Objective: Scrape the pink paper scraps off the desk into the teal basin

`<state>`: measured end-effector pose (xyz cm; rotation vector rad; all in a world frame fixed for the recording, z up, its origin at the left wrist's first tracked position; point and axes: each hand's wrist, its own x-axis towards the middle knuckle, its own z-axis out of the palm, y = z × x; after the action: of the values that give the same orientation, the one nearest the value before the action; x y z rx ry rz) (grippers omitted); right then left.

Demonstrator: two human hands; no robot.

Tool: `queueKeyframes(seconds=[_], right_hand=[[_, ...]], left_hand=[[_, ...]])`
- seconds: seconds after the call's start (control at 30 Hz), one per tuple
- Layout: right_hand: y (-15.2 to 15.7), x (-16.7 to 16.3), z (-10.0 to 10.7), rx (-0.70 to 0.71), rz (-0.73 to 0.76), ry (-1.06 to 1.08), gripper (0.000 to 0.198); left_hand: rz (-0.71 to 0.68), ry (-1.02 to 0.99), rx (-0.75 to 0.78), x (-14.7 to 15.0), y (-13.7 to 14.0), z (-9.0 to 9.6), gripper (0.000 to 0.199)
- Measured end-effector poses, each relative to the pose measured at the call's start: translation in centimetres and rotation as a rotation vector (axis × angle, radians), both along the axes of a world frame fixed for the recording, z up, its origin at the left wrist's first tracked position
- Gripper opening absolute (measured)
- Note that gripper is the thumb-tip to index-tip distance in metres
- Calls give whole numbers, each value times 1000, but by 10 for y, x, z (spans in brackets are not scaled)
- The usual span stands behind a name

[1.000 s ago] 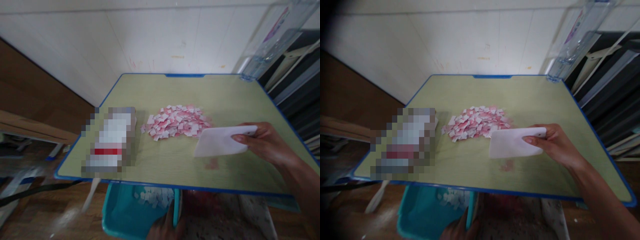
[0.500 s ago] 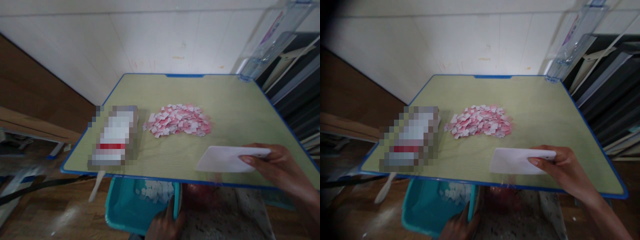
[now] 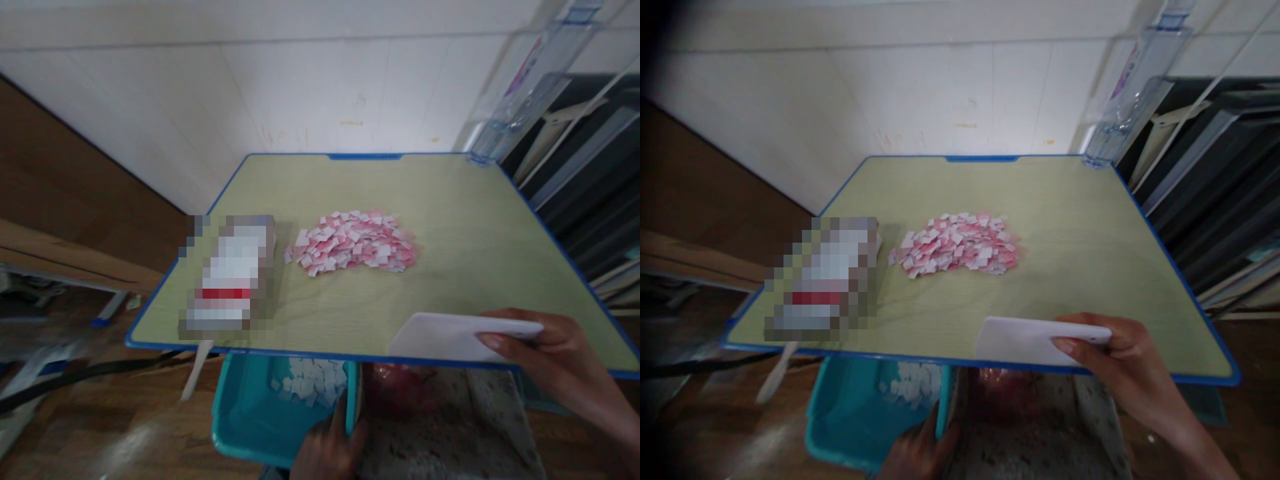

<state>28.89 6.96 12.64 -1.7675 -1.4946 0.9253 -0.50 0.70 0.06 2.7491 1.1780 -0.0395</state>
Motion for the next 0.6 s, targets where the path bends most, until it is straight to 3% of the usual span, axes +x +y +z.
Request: queueKeyframes(seconds=[0.2,0.37,0.47,0.53,0.6], right_hand=[[-15,-1,-5,174,10,-62,12],[-14,-1,3,247,186,21,14],[8,4,23,303,173,62,11],[34,9,37,370,10,52,8],[65,16,47,393,-55,87,11]], left_hand=[[24,-17,-51,0,-1,-3,47],[20,-36,2,-1,-1,-5,49],[-11,-29,11,-1,1,-3,45],[-22,-14,9,0,2,0,42],[-11,28,8,2,3,4,44]])
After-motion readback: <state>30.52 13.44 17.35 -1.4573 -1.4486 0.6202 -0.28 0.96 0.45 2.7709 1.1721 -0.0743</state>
